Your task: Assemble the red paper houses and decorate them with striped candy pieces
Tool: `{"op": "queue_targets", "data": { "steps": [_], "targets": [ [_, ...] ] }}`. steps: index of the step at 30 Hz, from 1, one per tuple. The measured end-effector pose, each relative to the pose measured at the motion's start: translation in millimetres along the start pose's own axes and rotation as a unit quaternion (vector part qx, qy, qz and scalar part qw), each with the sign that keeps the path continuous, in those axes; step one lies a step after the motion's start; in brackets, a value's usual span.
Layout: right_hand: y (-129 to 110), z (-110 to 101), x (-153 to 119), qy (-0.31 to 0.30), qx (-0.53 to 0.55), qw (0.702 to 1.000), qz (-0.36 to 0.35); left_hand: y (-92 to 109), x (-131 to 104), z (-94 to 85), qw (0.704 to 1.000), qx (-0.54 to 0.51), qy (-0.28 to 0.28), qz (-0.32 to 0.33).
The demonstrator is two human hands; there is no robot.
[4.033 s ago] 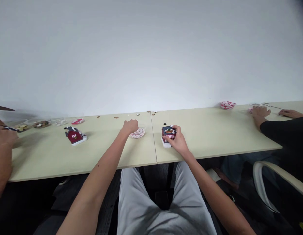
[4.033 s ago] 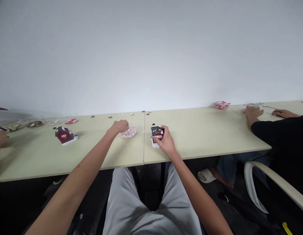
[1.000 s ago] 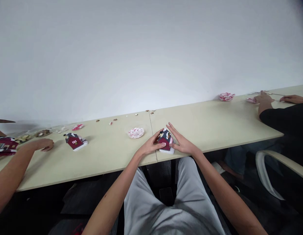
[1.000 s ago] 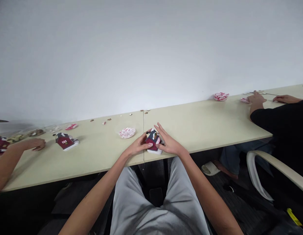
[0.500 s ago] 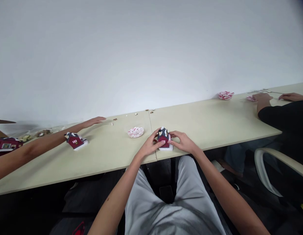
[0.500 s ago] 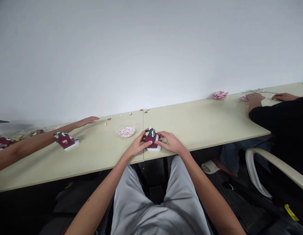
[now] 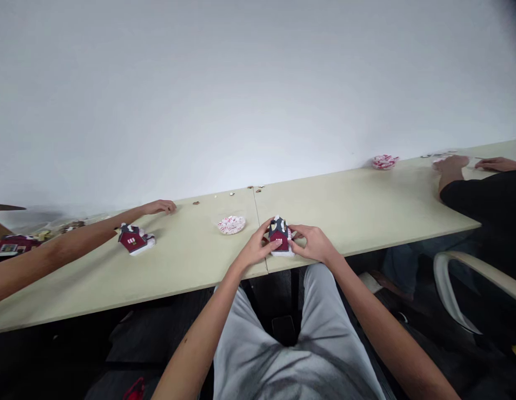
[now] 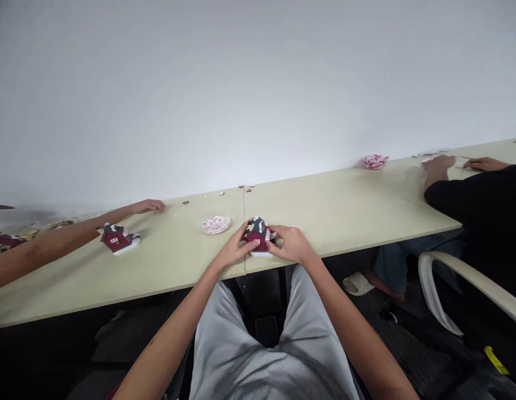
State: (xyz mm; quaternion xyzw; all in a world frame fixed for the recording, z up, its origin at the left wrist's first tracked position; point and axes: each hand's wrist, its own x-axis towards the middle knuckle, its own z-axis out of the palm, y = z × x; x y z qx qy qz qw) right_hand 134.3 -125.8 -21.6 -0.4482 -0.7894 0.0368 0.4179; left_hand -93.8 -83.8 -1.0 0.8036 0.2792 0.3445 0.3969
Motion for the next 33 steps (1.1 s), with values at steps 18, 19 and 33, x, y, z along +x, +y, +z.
{"op": "queue_targets", "data": {
  "steps": [18,19,33],
  "targets": [
    [-15.0,-3.2,4.8,-0.042,0.011,0.998,0.043,-4.1,1.3,-0.1,1.000,0.000,0.011,0.010],
    [-14.4,-4.0,4.7,-0.046,0.020,0.998,0.037,-4.3,1.3,0.0,1.000,0.000,0.012,0.009],
    [-24.6,-19.1,14.5,-0.091,0.002,0.995,0.048,-2.2,0.5,0.0,1.000,0.004,0.014,0.008]
  ]
}}
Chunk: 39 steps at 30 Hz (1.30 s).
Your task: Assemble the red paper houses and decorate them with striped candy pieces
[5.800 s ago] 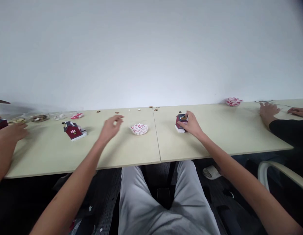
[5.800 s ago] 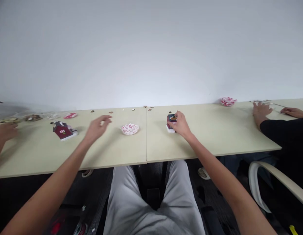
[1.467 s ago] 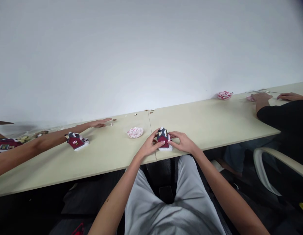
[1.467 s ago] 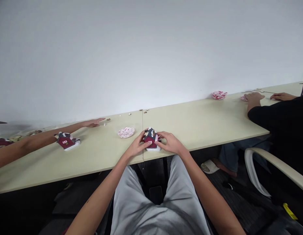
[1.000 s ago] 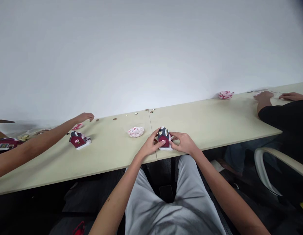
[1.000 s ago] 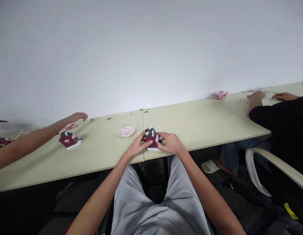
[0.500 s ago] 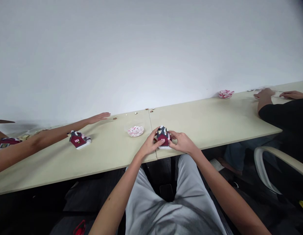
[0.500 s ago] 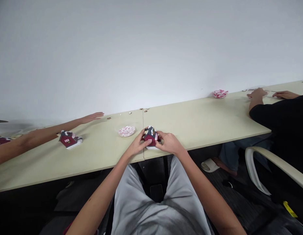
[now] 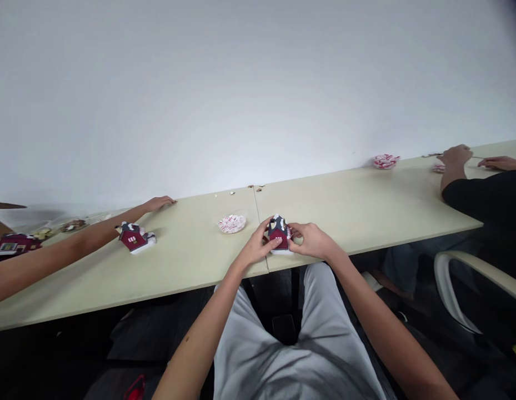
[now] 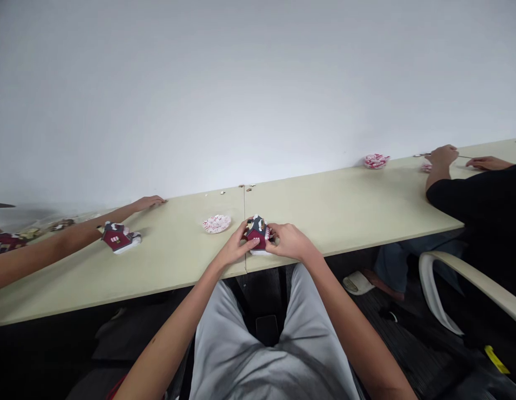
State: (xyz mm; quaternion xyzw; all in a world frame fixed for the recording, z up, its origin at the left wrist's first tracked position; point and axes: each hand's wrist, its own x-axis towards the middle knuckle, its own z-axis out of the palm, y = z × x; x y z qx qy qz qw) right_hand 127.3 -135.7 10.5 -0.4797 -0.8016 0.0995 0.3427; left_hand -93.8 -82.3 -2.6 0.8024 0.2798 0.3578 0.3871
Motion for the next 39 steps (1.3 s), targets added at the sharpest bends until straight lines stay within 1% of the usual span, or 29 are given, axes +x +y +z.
{"op": "queue_targets", "data": {
  "steps": [6,11,14,19,22,25,29,39],
  "targets": [
    [-10.6,-7.1,4.3,-0.040,-0.036,0.998,0.024,-0.7,0.2,0.1,1.000,-0.001,-0.002,-0.001],
    [-17.5,-3.5,4.2,-0.032,-0.096,0.994,0.034,-0.9,-0.2,0.3,1.000,0.007,0.000,0.005],
    [-17.9,-0.3,4.2,-0.027,-0.113,0.993,0.036,-1.4,-0.8,0.6,1.000,0.009,0.001,0.006],
    [-16.9,0.9,3.1,-0.014,-0.109,0.993,0.035,-2.4,-1.1,0.7,1.000,0.000,0.003,0.007],
    [-15.6,-1.5,0.8,-0.009,-0.085,0.996,0.023,-2.3,-0.3,0.2,1.000,-0.003,0.000,0.009],
    [-12.9,-4.0,-0.7,-0.015,-0.055,0.998,0.013,-1.7,0.4,-0.4,1.000,-0.003,-0.001,0.009],
    [-9.9,-5.6,0.2,-0.027,-0.044,0.999,-0.002,-2.1,0.6,-0.8,1.000,0.000,-0.004,0.008],
    [-13.3,-0.1,3.8,-0.024,-0.108,0.994,0.011,-0.8,0.0,-0.4,1.000,0.010,0.002,0.009]
  ]
}}
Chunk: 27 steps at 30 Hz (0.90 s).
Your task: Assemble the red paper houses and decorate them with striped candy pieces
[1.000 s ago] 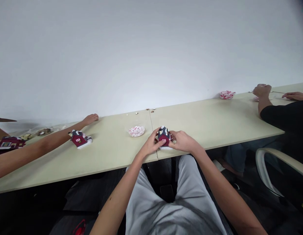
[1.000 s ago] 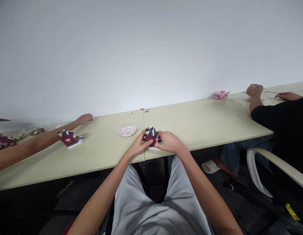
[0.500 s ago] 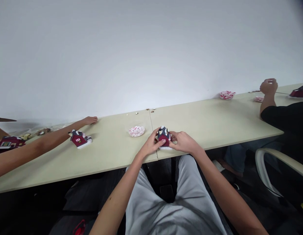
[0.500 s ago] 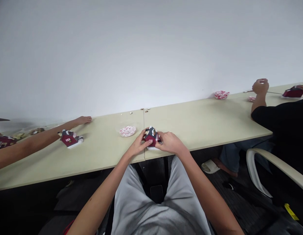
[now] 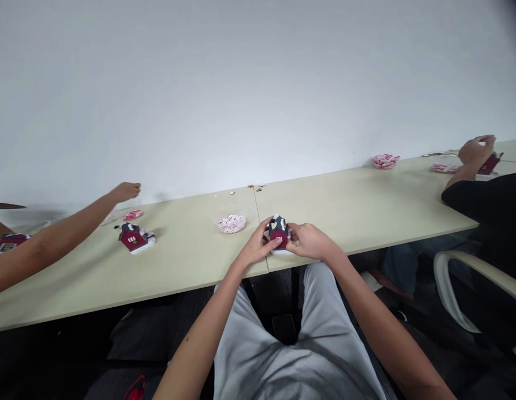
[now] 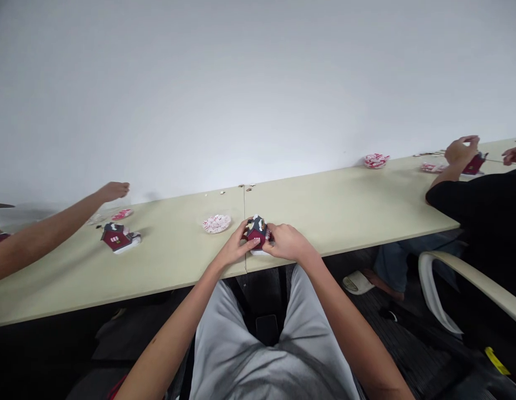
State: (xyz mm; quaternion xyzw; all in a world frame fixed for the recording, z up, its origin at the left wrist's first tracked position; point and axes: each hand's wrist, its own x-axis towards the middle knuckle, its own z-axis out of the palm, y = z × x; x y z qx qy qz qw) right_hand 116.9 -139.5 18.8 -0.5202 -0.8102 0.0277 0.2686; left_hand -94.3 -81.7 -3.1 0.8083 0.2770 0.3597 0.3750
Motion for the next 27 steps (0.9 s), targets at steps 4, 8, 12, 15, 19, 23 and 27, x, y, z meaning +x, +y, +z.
{"op": "queue_targets", "data": {
  "steps": [4,8,12,15,19,23,27],
  "targets": [
    [0.4,2.2,-0.1,0.006,-0.001,1.000,0.006,0.8,-0.2,0.3,1.000,0.000,0.002,-0.002],
    [3.0,1.3,-1.9,0.005,0.022,1.000,0.008,0.0,0.1,0.0,1.000,-0.002,0.004,-0.001],
    [5.6,2.7,-3.4,0.006,0.021,1.000,0.004,-1.6,0.3,-0.3,1.000,-0.003,0.002,0.000],
    [4.3,4.4,-3.4,0.011,0.003,1.000,0.007,-2.3,0.3,-0.5,1.000,0.000,0.000,-0.001],
    [2.9,2.6,-3.6,0.016,-0.011,1.000,0.014,-2.6,0.0,-0.8,1.000,0.003,0.001,-0.001],
    [12.4,0.8,-4.8,-0.014,0.097,0.995,-0.006,-3.4,-0.1,-0.6,1.000,-0.003,0.000,-0.001],
    [24.9,5.7,-5.5,-0.031,0.218,0.976,0.000,-3.9,-0.1,-0.2,1.000,-0.002,0.000,-0.001]
  ]
}}
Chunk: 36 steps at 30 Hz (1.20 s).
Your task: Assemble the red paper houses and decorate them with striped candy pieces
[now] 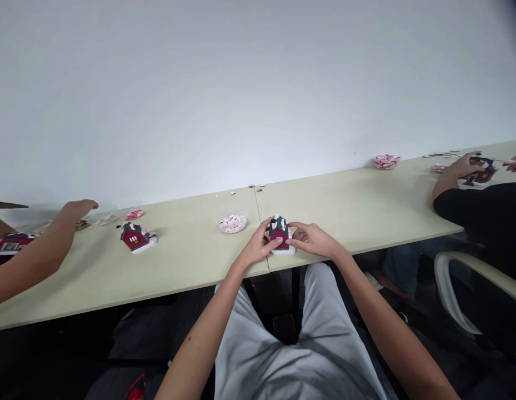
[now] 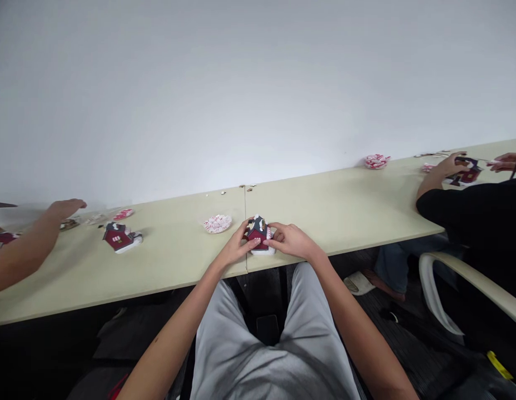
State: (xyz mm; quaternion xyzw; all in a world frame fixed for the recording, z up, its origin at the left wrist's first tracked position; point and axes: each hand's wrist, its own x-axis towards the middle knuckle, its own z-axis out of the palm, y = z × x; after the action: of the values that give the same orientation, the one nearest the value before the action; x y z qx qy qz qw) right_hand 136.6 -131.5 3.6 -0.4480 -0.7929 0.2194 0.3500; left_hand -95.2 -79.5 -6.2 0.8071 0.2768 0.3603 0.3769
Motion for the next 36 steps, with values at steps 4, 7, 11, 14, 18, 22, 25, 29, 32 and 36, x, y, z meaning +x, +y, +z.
{"op": "queue_targets", "data": {
  "steps": [4,7,11,14,18,22,25,29,32,36],
  "targets": [
    [5.9,3.9,0.3,0.021,0.015,1.000,-0.002,0.9,0.2,0.4,1.000,0.002,0.002,0.001],
    [7.4,5.9,0.5,0.043,0.000,0.999,0.003,1.9,0.2,0.4,1.000,-0.007,-0.002,-0.001],
    [11.0,8.1,0.0,0.054,-0.001,0.998,0.018,4.1,0.5,0.0,1.000,-0.017,-0.007,-0.006],
    [13.5,10.7,-0.2,0.074,0.024,0.997,0.019,6.7,0.9,-0.2,1.000,-0.024,-0.013,-0.014],
    [14.9,13.8,0.3,0.091,0.099,0.991,0.010,8.9,0.6,0.1,1.000,-0.024,-0.009,-0.016],
    [15.5,14.1,0.8,0.080,0.104,0.991,0.015,7.5,0.6,-0.1,1.000,-0.016,-0.011,-0.013],
    [16.2,14.0,0.7,0.075,0.095,0.993,0.010,5.4,1.1,-0.5,1.000,-0.010,-0.014,-0.015],
    [17.3,14.8,0.5,0.078,0.086,0.993,0.004,4.9,1.3,-0.1,1.000,-0.011,-0.012,-0.013],
    [17.6,14.7,0.6,0.070,0.090,0.994,0.002,5.1,1.1,0.4,1.000,-0.016,-0.011,-0.014],
    [14.4,11.6,0.5,0.049,0.072,0.996,-0.006,3.3,1.4,0.2,1.000,-0.016,-0.011,-0.009]
  ]
}}
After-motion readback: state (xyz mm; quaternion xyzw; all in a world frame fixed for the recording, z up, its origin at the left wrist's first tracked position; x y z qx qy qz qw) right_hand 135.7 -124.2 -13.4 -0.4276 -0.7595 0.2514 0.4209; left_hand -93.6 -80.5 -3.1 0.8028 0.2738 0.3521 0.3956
